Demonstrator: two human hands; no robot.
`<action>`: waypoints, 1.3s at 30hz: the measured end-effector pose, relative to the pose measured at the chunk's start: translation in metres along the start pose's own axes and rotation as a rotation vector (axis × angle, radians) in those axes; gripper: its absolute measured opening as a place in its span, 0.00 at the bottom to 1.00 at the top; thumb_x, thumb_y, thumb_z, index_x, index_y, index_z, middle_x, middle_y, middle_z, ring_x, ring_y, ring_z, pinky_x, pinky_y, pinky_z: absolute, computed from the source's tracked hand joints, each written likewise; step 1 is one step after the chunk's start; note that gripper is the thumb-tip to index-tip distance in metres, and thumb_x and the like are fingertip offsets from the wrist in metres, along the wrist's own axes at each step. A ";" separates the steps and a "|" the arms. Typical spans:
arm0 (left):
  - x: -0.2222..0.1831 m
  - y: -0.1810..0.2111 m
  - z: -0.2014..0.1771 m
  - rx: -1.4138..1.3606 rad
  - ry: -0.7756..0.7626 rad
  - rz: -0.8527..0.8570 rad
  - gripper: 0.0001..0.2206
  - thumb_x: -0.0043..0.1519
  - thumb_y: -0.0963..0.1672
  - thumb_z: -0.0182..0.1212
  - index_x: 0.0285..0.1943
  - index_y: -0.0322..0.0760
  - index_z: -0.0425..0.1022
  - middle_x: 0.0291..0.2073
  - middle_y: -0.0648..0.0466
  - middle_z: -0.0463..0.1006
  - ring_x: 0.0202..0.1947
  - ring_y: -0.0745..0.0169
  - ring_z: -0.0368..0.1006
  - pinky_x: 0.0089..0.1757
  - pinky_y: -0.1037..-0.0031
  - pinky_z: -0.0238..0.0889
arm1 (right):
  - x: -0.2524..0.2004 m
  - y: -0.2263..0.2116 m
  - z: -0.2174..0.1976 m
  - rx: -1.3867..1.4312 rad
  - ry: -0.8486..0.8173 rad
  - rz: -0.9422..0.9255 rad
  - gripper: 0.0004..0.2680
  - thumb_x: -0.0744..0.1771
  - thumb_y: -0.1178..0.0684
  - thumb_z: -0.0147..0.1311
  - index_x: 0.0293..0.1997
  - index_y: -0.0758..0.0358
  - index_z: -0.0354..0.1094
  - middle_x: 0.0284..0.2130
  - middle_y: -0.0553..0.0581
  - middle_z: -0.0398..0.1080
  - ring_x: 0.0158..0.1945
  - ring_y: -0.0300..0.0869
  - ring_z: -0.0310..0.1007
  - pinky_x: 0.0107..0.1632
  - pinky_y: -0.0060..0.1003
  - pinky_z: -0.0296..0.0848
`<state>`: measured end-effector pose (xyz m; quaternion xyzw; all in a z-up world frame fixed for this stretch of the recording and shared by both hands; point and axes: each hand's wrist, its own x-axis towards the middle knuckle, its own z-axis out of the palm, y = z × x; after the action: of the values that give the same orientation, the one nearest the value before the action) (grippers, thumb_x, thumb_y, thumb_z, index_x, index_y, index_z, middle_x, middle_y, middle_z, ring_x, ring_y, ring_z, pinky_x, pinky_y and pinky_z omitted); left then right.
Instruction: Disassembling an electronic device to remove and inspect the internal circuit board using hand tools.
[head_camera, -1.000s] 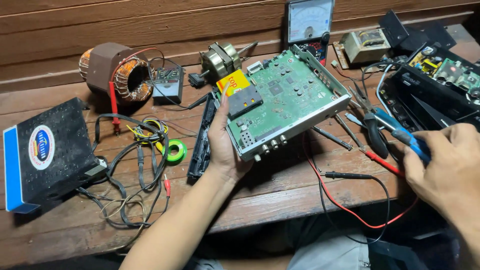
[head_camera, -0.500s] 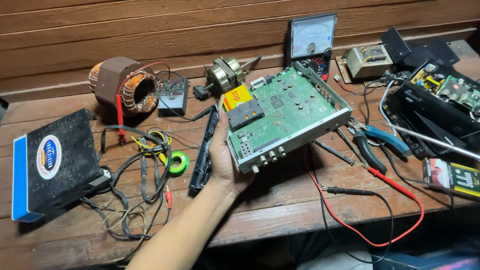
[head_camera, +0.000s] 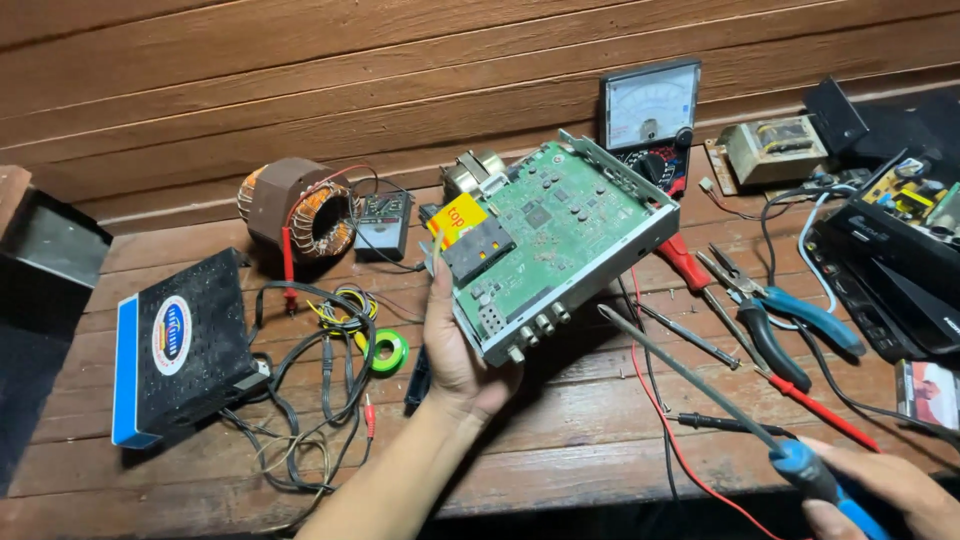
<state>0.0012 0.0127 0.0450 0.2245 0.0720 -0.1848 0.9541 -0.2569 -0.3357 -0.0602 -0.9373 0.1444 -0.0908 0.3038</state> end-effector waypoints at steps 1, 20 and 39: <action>-0.003 0.003 0.007 -0.008 0.076 -0.048 0.35 0.54 0.55 0.55 0.70 0.37 0.66 0.60 0.39 0.74 0.59 0.40 0.70 0.57 0.47 0.63 | -0.007 -0.026 0.027 0.012 -0.019 0.010 0.25 0.53 0.49 0.71 0.55 0.48 0.79 0.54 0.48 0.82 0.55 0.37 0.84 0.59 0.38 0.77; 0.006 0.008 -0.005 -0.112 0.289 0.105 0.26 0.58 0.54 0.55 0.62 0.39 0.73 0.53 0.44 0.79 0.51 0.43 0.74 0.51 0.51 0.67 | -0.004 -0.065 0.061 -0.371 -0.227 0.089 0.29 0.55 0.36 0.67 0.63 0.12 0.66 0.54 0.24 0.77 0.59 0.23 0.77 0.62 0.25 0.72; 0.009 0.005 -0.009 -0.120 0.285 0.103 0.26 0.58 0.53 0.55 0.62 0.38 0.73 0.53 0.42 0.79 0.51 0.40 0.74 0.51 0.49 0.67 | 0.003 -0.166 0.030 -0.040 0.038 -0.173 0.23 0.57 0.49 0.63 0.60 0.41 0.73 0.48 0.39 0.83 0.51 0.32 0.84 0.58 0.30 0.75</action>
<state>0.0111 0.0177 0.0370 0.1945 0.2062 -0.0971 0.9541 -0.2105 -0.1919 0.0153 -0.9504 0.0705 -0.1315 0.2730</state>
